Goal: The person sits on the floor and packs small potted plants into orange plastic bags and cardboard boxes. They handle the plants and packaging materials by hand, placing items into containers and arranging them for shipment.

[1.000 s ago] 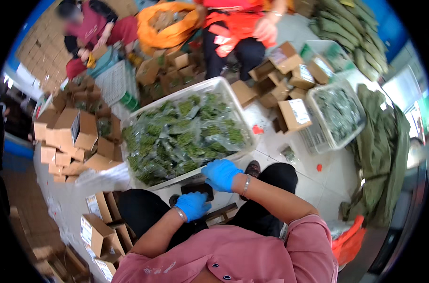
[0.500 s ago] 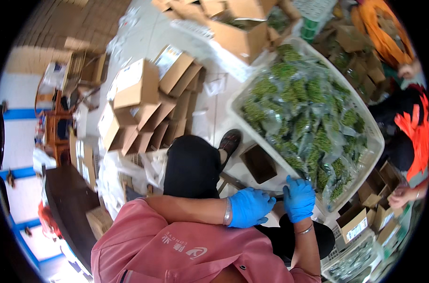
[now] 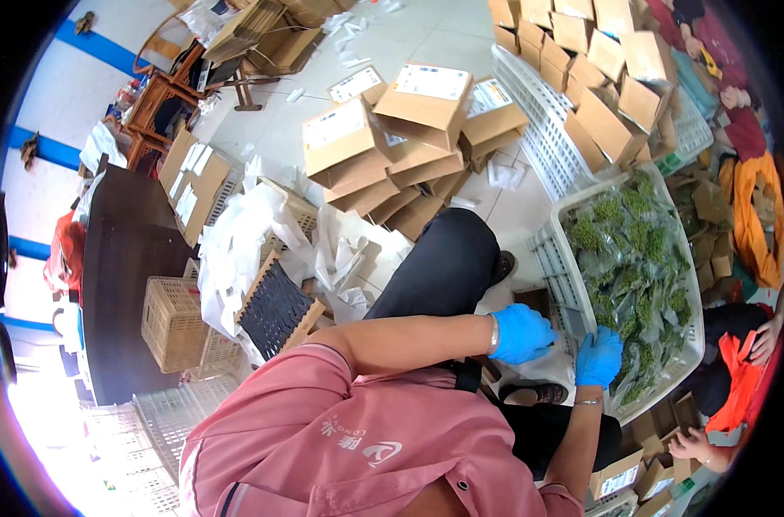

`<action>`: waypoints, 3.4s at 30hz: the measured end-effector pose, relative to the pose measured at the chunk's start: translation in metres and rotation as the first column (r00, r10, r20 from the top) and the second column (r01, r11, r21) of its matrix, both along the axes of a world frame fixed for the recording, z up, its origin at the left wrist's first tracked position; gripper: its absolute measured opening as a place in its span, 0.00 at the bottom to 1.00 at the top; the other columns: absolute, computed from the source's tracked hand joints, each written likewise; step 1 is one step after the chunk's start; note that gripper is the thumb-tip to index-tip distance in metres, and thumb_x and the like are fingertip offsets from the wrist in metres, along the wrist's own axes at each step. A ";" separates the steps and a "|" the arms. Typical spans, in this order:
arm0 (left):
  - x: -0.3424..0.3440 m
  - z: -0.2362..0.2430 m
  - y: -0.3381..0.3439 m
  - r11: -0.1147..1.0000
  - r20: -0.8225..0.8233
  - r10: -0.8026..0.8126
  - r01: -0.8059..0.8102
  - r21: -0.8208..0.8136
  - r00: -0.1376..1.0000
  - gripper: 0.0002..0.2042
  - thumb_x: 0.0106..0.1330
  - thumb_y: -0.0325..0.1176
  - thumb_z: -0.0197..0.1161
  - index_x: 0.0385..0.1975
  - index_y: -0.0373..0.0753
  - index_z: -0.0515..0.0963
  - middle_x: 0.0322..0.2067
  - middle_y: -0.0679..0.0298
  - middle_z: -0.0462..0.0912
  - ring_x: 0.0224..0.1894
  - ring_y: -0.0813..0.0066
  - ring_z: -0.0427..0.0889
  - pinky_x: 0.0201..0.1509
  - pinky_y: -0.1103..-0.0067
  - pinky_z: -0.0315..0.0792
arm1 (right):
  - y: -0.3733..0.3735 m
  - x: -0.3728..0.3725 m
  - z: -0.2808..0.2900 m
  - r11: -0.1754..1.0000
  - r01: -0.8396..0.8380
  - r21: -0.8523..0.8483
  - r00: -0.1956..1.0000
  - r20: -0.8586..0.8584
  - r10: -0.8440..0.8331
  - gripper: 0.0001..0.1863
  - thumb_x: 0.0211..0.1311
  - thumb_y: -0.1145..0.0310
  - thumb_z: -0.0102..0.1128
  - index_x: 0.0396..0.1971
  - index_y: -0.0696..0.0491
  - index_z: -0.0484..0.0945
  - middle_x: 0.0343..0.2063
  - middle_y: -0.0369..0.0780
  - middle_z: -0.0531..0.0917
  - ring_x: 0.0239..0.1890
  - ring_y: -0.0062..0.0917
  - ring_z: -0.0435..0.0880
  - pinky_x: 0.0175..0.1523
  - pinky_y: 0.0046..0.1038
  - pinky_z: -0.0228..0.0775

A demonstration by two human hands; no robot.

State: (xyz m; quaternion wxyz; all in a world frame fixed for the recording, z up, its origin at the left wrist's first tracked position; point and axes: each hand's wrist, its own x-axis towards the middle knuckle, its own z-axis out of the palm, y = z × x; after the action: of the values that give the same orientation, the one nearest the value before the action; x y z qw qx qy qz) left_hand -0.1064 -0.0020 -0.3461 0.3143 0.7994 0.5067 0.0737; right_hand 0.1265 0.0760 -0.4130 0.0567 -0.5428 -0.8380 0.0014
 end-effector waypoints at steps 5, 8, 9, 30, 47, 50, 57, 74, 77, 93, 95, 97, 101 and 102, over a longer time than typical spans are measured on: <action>-0.033 0.001 -0.036 0.989 0.014 0.121 -0.122 0.088 0.992 0.11 0.61 0.40 0.52 0.31 0.40 0.76 0.30 0.53 0.79 0.31 0.52 0.79 0.33 0.60 0.72 | -0.010 -0.018 0.014 0.996 0.086 0.013 0.996 0.036 -0.087 0.13 0.51 0.64 0.62 0.31 0.55 0.74 0.33 0.46 0.76 0.37 0.43 0.77 0.39 0.43 0.71; -0.044 0.024 -0.063 0.973 0.075 0.198 -0.205 0.103 0.977 0.11 0.61 0.40 0.52 0.33 0.40 0.76 0.31 0.54 0.79 0.32 0.52 0.79 0.34 0.60 0.71 | -0.002 -0.019 0.000 0.993 0.109 -0.043 0.986 0.131 -0.103 0.13 0.50 0.64 0.62 0.30 0.57 0.74 0.32 0.49 0.77 0.37 0.46 0.78 0.38 0.43 0.73; -0.044 0.033 -0.068 0.978 0.063 0.198 -0.201 0.051 0.978 0.11 0.61 0.39 0.52 0.34 0.40 0.76 0.31 0.54 0.78 0.32 0.52 0.79 0.34 0.61 0.72 | -0.001 -0.019 0.002 0.991 0.120 -0.067 0.985 0.129 -0.110 0.12 0.50 0.65 0.62 0.29 0.57 0.74 0.32 0.49 0.78 0.37 0.46 0.78 0.38 0.43 0.73; 0.013 0.023 -0.068 0.976 0.047 -0.002 -0.008 0.220 0.999 0.14 0.62 0.41 0.55 0.45 0.46 0.79 0.32 0.57 0.81 0.31 0.55 0.80 0.33 0.66 0.75 | -0.021 0.017 0.044 0.946 0.056 -0.319 0.968 -0.217 -0.130 0.16 0.52 0.61 0.60 0.40 0.51 0.79 0.40 0.46 0.78 0.43 0.43 0.77 0.45 0.42 0.71; 0.030 -0.040 -0.074 0.969 -0.156 -0.206 0.180 -0.167 0.966 0.21 0.63 0.48 0.54 0.49 0.39 0.76 0.44 0.51 0.80 0.45 0.54 0.79 0.49 0.69 0.73 | -0.040 0.038 0.068 0.899 0.036 -0.436 0.938 -0.295 -0.181 0.14 0.51 0.62 0.57 0.31 0.58 0.80 0.36 0.51 0.80 0.39 0.46 0.79 0.43 0.43 0.73; 0.038 -0.042 -0.067 0.952 -0.172 -0.225 0.178 -0.250 0.959 0.22 0.63 0.48 0.54 0.49 0.39 0.76 0.45 0.50 0.79 0.47 0.54 0.78 0.51 0.69 0.72 | -0.041 0.047 0.055 0.929 0.072 -0.364 0.928 -0.316 -0.196 0.11 0.49 0.63 0.56 0.30 0.53 0.80 0.32 0.47 0.81 0.35 0.44 0.80 0.40 0.43 0.72; 0.044 -0.046 -0.060 0.944 -0.125 -0.252 0.215 -0.249 0.960 0.22 0.63 0.47 0.55 0.48 0.35 0.75 0.44 0.47 0.78 0.47 0.50 0.77 0.52 0.68 0.71 | -0.040 0.049 0.053 0.872 0.070 -0.484 0.942 -0.256 -0.218 0.12 0.51 0.62 0.57 0.31 0.55 0.79 0.35 0.48 0.80 0.39 0.43 0.80 0.42 0.42 0.72; 0.044 -0.056 -0.053 0.945 -0.151 -0.257 0.216 -0.247 0.954 0.22 0.63 0.48 0.54 0.50 0.39 0.76 0.46 0.50 0.78 0.45 0.53 0.79 0.49 0.69 0.73 | -0.037 0.051 0.042 0.856 0.050 -0.514 0.947 -0.249 -0.205 0.14 0.51 0.63 0.56 0.32 0.58 0.81 0.33 0.51 0.82 0.35 0.46 0.82 0.39 0.43 0.74; 0.044 -0.049 -0.050 0.965 -0.169 -0.206 0.170 -0.201 0.964 0.21 0.64 0.48 0.52 0.48 0.39 0.76 0.44 0.50 0.79 0.44 0.52 0.79 0.48 0.67 0.73 | -0.037 0.050 0.053 0.869 0.060 -0.491 0.961 -0.206 -0.183 0.15 0.51 0.60 0.57 0.31 0.57 0.82 0.32 0.51 0.82 0.35 0.46 0.81 0.40 0.43 0.74; 0.043 0.001 -0.004 0.990 0.149 -0.028 0.007 0.137 0.988 0.19 0.61 0.36 0.58 0.50 0.36 0.74 0.43 0.49 0.78 0.44 0.52 0.79 0.47 0.69 0.74 | -0.033 0.087 0.078 0.911 0.263 -0.319 0.678 -0.610 -0.410 0.17 0.54 0.59 0.54 0.41 0.51 0.79 0.38 0.47 0.81 0.41 0.44 0.79 0.46 0.39 0.71; 0.049 0.013 0.007 0.981 0.146 -0.063 0.035 0.189 0.987 0.19 0.62 0.37 0.56 0.51 0.37 0.73 0.46 0.50 0.77 0.45 0.52 0.78 0.47 0.68 0.73 | -0.039 0.091 0.060 0.883 0.268 -0.385 0.679 -0.575 -0.456 0.16 0.55 0.58 0.54 0.40 0.49 0.80 0.37 0.47 0.81 0.40 0.44 0.79 0.46 0.38 0.71; 0.051 0.011 0.013 0.990 0.166 -0.065 0.042 0.138 0.984 0.19 0.63 0.38 0.55 0.53 0.38 0.72 0.46 0.50 0.77 0.45 0.53 0.78 0.48 0.68 0.73 | -0.049 0.085 0.060 0.876 0.290 -0.385 0.729 -0.504 -0.462 0.15 0.54 0.58 0.56 0.38 0.51 0.80 0.35 0.46 0.81 0.39 0.43 0.79 0.45 0.39 0.71; 0.049 -0.015 0.009 0.976 0.179 -0.163 0.132 0.172 0.970 0.20 0.63 0.39 0.54 0.53 0.37 0.71 0.46 0.48 0.76 0.46 0.51 0.77 0.50 0.67 0.72 | -0.065 0.081 0.039 0.904 0.354 -0.240 0.835 -0.355 -0.422 0.14 0.51 0.60 0.60 0.36 0.51 0.81 0.36 0.46 0.80 0.39 0.43 0.79 0.45 0.40 0.72; 0.053 -0.008 0.008 0.985 0.068 -0.164 0.161 0.055 0.984 0.20 0.63 0.39 0.54 0.53 0.37 0.71 0.45 0.48 0.76 0.45 0.50 0.77 0.49 0.67 0.72 | -0.067 0.080 0.040 0.900 0.365 -0.236 0.854 -0.300 -0.425 0.14 0.51 0.60 0.60 0.35 0.51 0.81 0.36 0.46 0.80 0.39 0.43 0.79 0.45 0.40 0.72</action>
State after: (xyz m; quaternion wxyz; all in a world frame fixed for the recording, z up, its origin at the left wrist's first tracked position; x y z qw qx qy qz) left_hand -0.0538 0.0063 -0.3541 0.3175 0.8424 0.4261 0.0890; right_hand 0.2064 0.0086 -0.3729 0.1548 -0.6978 -0.6817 0.1564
